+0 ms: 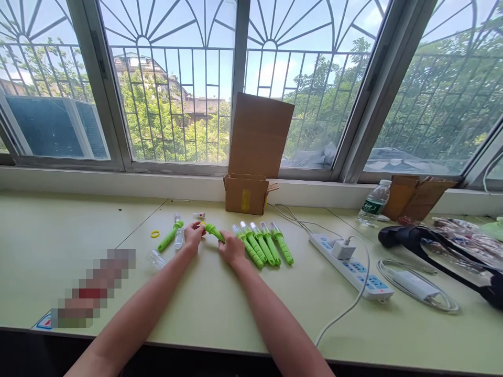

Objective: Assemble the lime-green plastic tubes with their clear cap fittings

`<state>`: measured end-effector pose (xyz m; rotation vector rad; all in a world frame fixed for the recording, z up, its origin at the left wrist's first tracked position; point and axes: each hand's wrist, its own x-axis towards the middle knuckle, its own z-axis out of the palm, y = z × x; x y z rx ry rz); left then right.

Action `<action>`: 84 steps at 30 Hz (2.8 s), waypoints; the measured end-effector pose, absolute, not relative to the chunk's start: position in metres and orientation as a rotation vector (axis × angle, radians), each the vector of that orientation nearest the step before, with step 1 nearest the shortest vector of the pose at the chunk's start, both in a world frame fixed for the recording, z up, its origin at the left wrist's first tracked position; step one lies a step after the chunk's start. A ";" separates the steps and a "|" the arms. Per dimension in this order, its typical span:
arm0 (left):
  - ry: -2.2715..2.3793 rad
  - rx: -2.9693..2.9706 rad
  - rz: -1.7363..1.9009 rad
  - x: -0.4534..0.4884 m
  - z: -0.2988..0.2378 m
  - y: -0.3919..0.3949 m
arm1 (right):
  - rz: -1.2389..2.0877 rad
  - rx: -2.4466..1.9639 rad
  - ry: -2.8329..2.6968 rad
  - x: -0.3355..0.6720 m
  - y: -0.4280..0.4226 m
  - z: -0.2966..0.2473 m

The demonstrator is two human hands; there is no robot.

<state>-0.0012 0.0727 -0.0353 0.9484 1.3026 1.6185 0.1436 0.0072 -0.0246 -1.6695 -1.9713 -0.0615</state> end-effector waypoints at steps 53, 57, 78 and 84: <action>0.986 1.308 1.576 0.007 -0.039 0.069 | -0.047 -1.763 -1.993 0.144 0.003 -0.019; 1.030 1.333 1.572 0.006 -0.041 0.071 | -0.063 -1.770 -1.998 0.143 0.004 -0.020; 0.924 1.213 1.497 0.003 -0.036 0.066 | -0.070 -1.820 -2.037 0.141 0.002 -0.016; 0.900 1.185 1.477 0.003 -0.032 0.063 | -0.101 -1.833 -2.044 0.139 -0.002 -0.013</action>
